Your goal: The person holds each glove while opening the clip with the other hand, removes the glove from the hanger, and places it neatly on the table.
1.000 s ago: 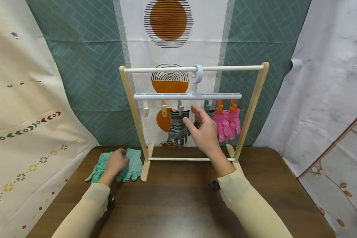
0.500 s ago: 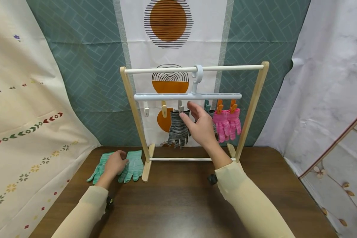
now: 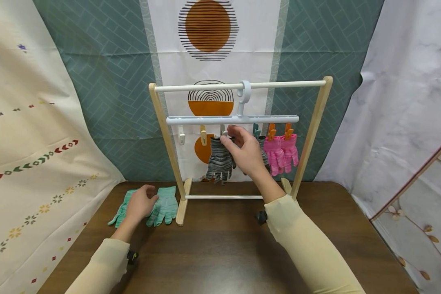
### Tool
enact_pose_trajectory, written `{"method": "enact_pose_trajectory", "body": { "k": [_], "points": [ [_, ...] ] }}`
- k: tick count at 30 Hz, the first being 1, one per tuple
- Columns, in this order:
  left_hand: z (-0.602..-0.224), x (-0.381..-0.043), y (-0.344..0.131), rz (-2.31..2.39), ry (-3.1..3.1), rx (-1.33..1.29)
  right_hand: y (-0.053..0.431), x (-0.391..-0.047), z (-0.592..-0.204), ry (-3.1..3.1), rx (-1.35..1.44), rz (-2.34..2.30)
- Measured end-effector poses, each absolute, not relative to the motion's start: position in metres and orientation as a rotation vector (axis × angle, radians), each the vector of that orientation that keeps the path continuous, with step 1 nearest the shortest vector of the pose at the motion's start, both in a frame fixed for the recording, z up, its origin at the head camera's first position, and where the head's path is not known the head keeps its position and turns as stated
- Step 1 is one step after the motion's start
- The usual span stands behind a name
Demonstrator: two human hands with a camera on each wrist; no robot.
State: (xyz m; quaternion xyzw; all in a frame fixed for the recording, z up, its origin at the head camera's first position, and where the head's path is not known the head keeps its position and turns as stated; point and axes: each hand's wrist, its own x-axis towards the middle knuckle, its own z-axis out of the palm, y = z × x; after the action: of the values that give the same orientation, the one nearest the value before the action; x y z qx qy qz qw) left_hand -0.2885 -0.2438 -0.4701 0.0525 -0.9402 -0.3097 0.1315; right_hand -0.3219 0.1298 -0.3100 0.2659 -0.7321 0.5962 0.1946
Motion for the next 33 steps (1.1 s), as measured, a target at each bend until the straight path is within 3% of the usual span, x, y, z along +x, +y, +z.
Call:
{"method": "enact_pose_trajectory", "body": {
  "k": [21,33],
  "points": [
    [-0.432,-0.246,-0.194,-1.047,-2.572,-0.044,0.126,-0.325,-0.307,-1.988,0.747,1.767],
    [-0.414,-0.239,-0.172,-1.181,-2.475,-0.174,0.123,-0.321,-0.305,-1.964,0.734,1.788]
  ]
}}
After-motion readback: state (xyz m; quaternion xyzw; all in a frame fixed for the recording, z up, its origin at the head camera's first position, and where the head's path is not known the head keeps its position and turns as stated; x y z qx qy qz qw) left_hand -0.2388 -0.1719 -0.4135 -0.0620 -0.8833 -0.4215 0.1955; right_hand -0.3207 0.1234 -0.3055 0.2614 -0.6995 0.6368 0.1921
